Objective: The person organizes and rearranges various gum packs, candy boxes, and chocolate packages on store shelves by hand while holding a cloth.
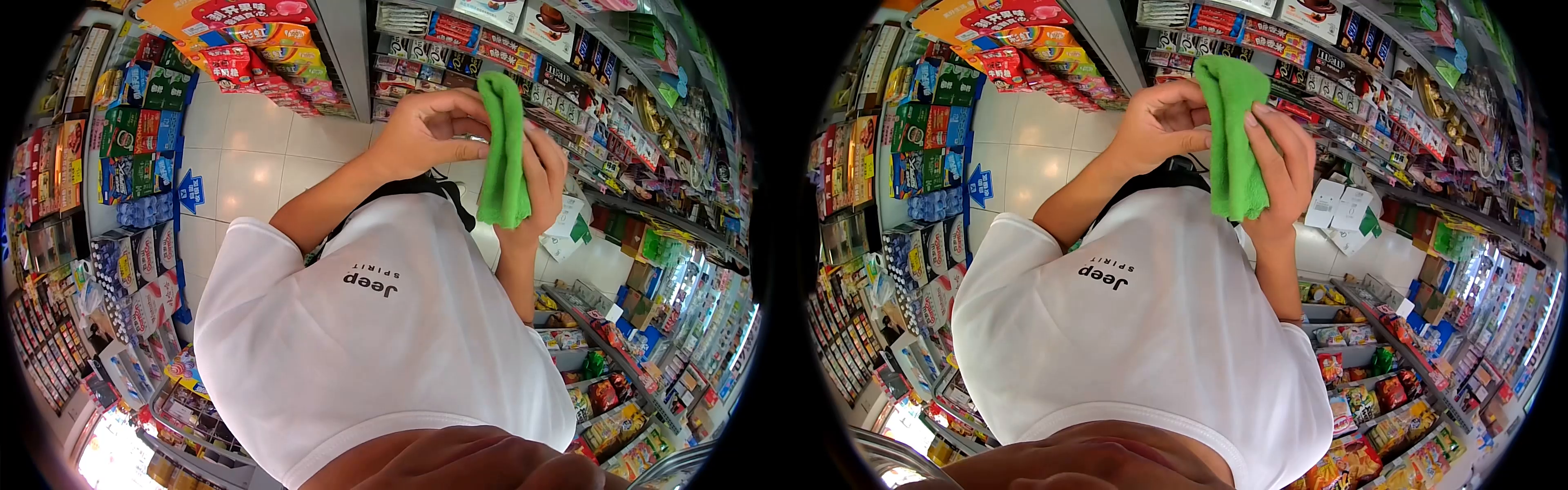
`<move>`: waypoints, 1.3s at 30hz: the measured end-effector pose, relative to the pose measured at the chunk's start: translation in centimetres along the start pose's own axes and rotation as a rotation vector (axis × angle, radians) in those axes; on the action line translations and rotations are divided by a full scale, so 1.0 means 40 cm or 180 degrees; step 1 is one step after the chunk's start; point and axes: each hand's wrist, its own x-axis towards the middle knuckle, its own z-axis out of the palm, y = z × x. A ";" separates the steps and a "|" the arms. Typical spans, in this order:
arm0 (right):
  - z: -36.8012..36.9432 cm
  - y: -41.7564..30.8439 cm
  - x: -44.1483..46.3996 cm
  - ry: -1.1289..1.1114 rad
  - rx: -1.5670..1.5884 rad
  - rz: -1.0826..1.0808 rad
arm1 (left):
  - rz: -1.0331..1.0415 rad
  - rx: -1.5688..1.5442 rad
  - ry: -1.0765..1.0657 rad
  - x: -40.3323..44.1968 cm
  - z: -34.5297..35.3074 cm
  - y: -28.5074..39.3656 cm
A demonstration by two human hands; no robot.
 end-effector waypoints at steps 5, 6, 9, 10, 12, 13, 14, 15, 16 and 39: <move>0.037 0.035 -0.061 -0.0064 0.1075 0.1157 | -0.0470 0.0163 0.0647 0.009 -0.029 0.003; 0.045 0.027 -0.073 -0.0005 0.1573 0.2526 | -0.0606 0.0187 0.0720 0.011 -0.038 -0.001; 0.069 0.061 -0.067 0.1013 0.3115 0.4176 | -0.0925 -0.0416 0.0977 0.002 -0.075 -0.038; 0.065 0.076 -0.066 0.1096 0.3563 0.4297 | -0.1027 -0.0640 0.1059 -0.002 -0.087 -0.047; 0.058 0.100 -0.068 0.1232 0.4049 0.4421 | -0.1319 -0.1047 0.1265 -0.011 -0.111 -0.059; 0.057 0.110 -0.071 0.1274 0.4085 0.4442 | -0.1466 -0.1246 0.1368 -0.012 -0.120 -0.066; 0.057 0.120 -0.076 0.1312 0.4124 0.4465 | -0.1469 -0.1300 0.1351 -0.011 -0.128 -0.077; 0.058 0.133 -0.083 0.1300 0.3995 0.4376 | -0.1473 -0.1356 0.1340 -0.010 -0.132 -0.085; 0.058 0.146 -0.092 0.1282 0.3863 0.4294 | -0.1477 -0.1416 0.1335 -0.010 -0.135 -0.092; 0.080 0.089 -0.109 0.0924 0.2480 0.3568 | -0.0676 0.2102 -0.0117 -0.008 -0.003 -0.128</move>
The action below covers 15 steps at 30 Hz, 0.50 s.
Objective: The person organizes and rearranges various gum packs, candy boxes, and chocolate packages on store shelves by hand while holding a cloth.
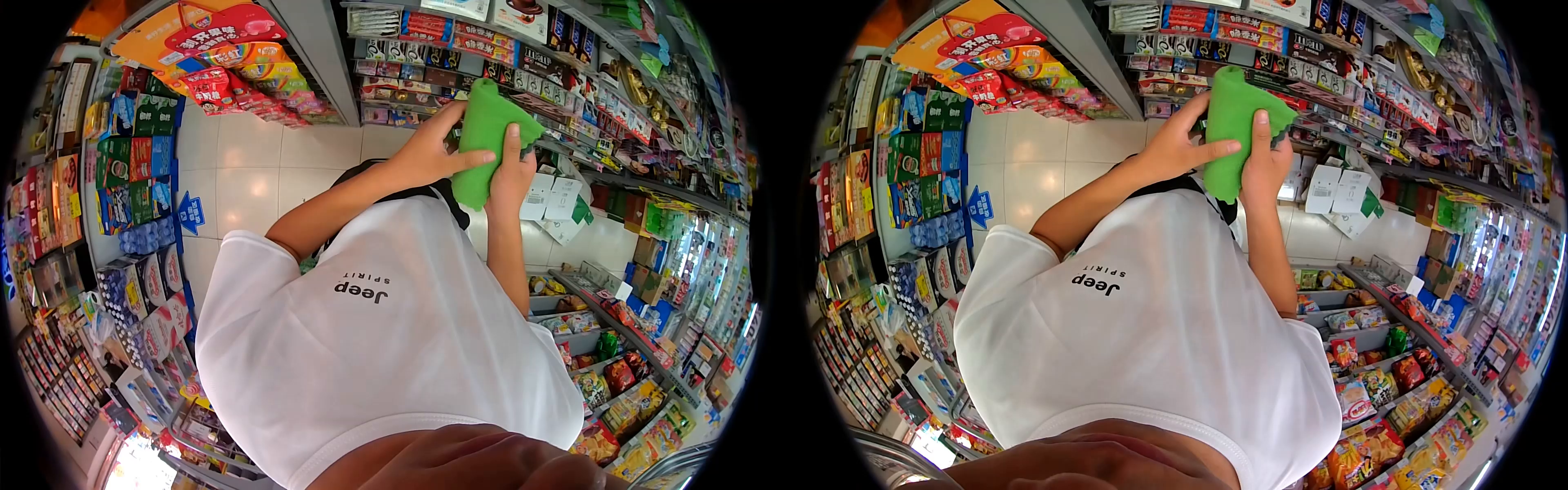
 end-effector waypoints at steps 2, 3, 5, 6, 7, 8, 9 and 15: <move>-0.008 0.013 0.001 -0.0107 -0.0638 -0.0361 | 0.0118 -0.0034 -0.0017 -0.002 -0.001 0.009; -0.007 0.007 0.000 -0.0192 -0.0747 -0.0599 | 0.0171 -0.0050 -0.0022 -0.004 -0.001 0.015; -0.003 -0.014 -0.004 -0.0368 -0.0960 -0.1079 | 0.0204 0.0100 -0.0122 -0.002 -0.008 0.008; -0.006 -0.020 -0.006 -0.0438 -0.1188 -0.1263 | 0.0222 0.0175 -0.0172 -0.001 -0.011 0.006; -0.012 -0.025 -0.007 -0.0507 -0.1417 -0.1447 | 0.0151 0.0200 -0.0232 -0.003 -0.014 0.008; -0.018 -0.029 -0.006 -0.0574 -0.1645 -0.1634 | 0.0083 0.0227 -0.0293 -0.003 -0.019 0.013; -0.024 -0.029 -0.005 -0.0632 -0.1830 -0.1798 | 0.0016 0.0253 -0.0358 -0.003 -0.024 0.021; -0.047 -0.027 0.015 -0.0915 -0.2481 -0.2884 | -0.0346 0.0381 -0.0649 -0.001 -0.031 0.064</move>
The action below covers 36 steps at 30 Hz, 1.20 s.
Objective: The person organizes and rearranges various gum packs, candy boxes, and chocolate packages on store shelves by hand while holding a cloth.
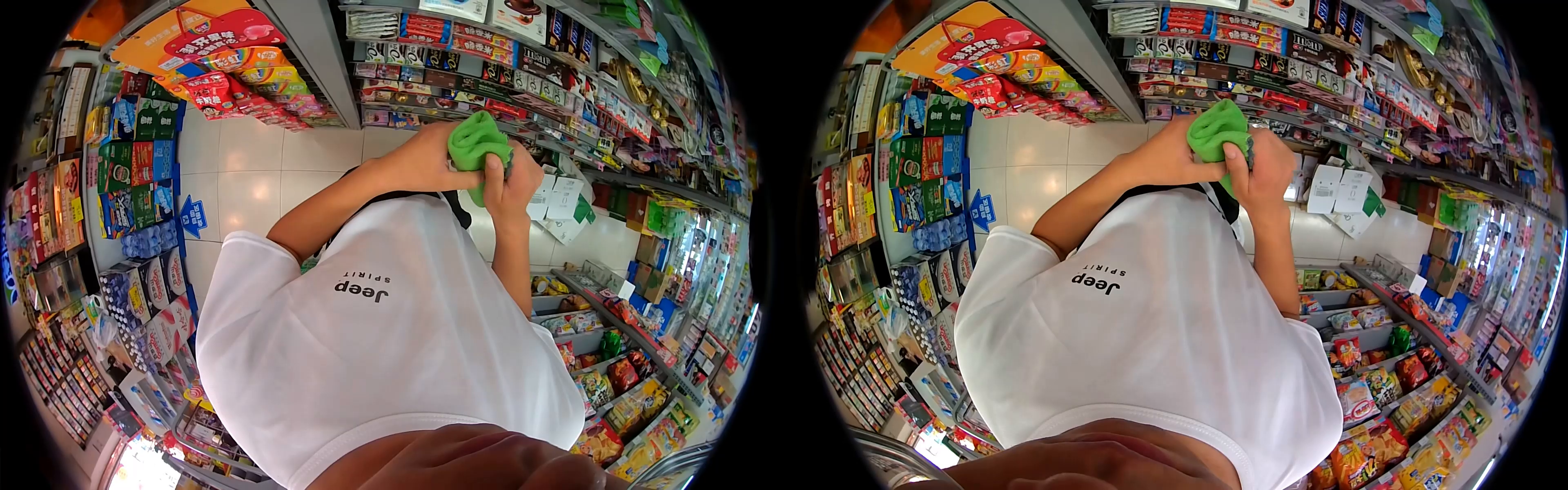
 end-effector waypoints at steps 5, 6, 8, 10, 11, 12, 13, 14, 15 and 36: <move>0.058 -0.007 0.007 0.0649 -0.0042 0.0520 | -0.0172 -0.0073 0.0129 0.008 0.001 -0.042; 0.070 0.002 0.007 0.0725 -0.0103 0.0559 | -0.0448 -0.0158 0.0201 0.013 0.004 -0.058; 0.089 0.021 0.017 0.0891 -0.0221 0.0616 | -0.0563 -0.0729 0.0425 0.022 0.008 -0.093; 0.063 0.003 0.011 0.0419 -0.0502 0.0450 | -0.1273 -0.1482 0.0592 0.031 0.004 -0.111; 0.053 -0.003 0.003 0.0067 -0.0349 0.0443 | -0.1284 -0.1583 0.0597 0.033 -0.001 -0.136; 0.046 -0.009 -0.005 -0.0288 -0.0206 0.0456 | -0.0996 -0.1452 0.0665 0.037 -0.004 -0.145; 0.049 -0.033 0.003 -0.0550 -0.0167 0.0544 | -0.0719 -0.1329 0.0721 0.038 0.000 -0.153; 0.058 -0.039 -0.002 -0.0593 -0.0307 0.0479 | -0.0437 -0.1206 0.0765 0.039 0.004 -0.158; 0.068 -0.037 -0.003 -0.0624 -0.0452 0.0404 | -0.0975 -0.1000 0.0412 0.040 -0.016 -0.141; 0.088 0.049 -0.047 0.0800 0.3850 0.3866 | -0.0573 -0.2917 0.0250 -0.010 -0.108 -0.176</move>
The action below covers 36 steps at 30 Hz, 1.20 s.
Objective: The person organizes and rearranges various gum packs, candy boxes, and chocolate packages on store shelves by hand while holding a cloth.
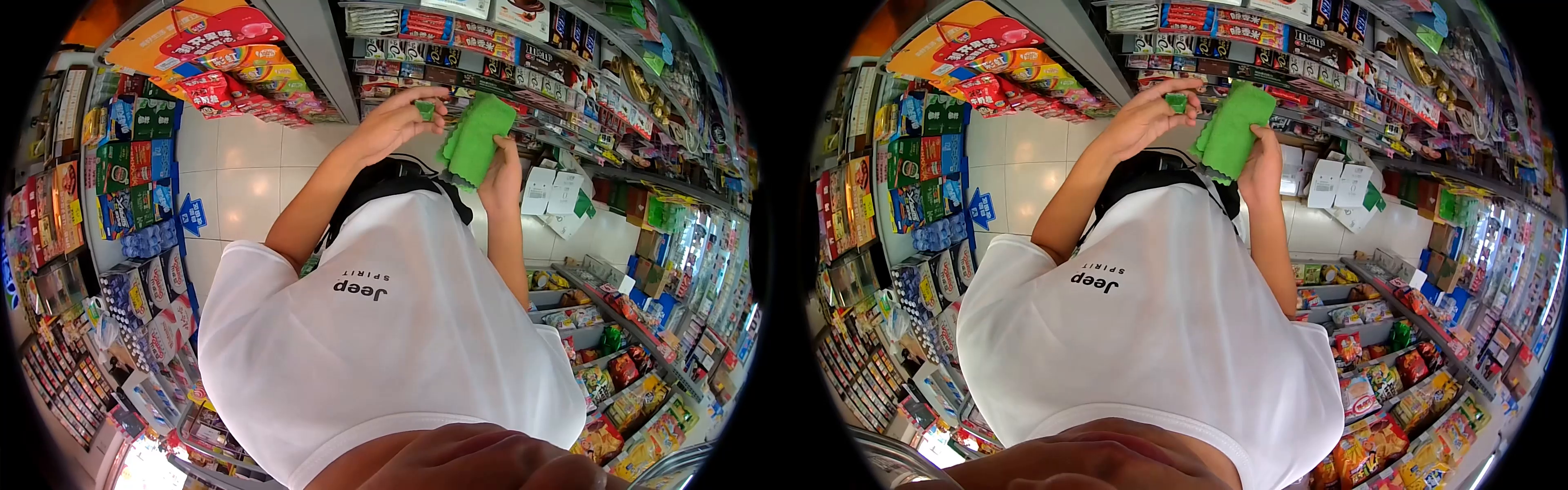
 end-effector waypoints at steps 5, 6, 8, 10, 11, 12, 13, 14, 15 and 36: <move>-0.001 -0.005 -0.005 -0.0218 0.0207 0.0235 | 0.0247 0.0223 0.0158 -0.027 0.049 0.030; -0.001 -0.003 -0.005 -0.0137 -0.0010 0.0169 | 0.0363 0.0288 0.0168 -0.030 0.055 0.030; 0.016 -0.002 -0.015 -0.0365 0.0043 -0.0145 | 0.0536 0.0832 0.0089 -0.030 0.049 0.028; 0.036 -0.011 -0.029 -0.0496 0.0153 -0.0274 | 0.0538 0.1131 0.0049 -0.033 0.052 0.033; 0.041 -0.016 -0.035 -0.0514 0.0239 -0.0252 | 0.0455 0.1160 0.0045 -0.035 0.057 0.040; 0.043 -0.021 -0.038 -0.0534 0.0324 -0.0238 | 0.0376 0.1190 0.0035 -0.035 0.063 0.045; 0.024 -0.015 -0.026 -0.0714 0.0537 -0.0070 | 0.0284 0.0914 -0.0016 -0.036 0.065 0.045; -0.013 0.000 -0.004 -0.0893 0.0749 0.0100 | 0.0189 0.0637 -0.0065 -0.040 0.066 0.045; -0.043 0.014 0.015 -0.1072 0.0963 0.0273 | 0.0092 0.0361 -0.0110 -0.042 0.068 0.044; -0.010 -0.042 -0.007 -0.1507 0.3275 0.1509 | 0.0092 -0.0703 0.0111 -0.011 0.032 0.013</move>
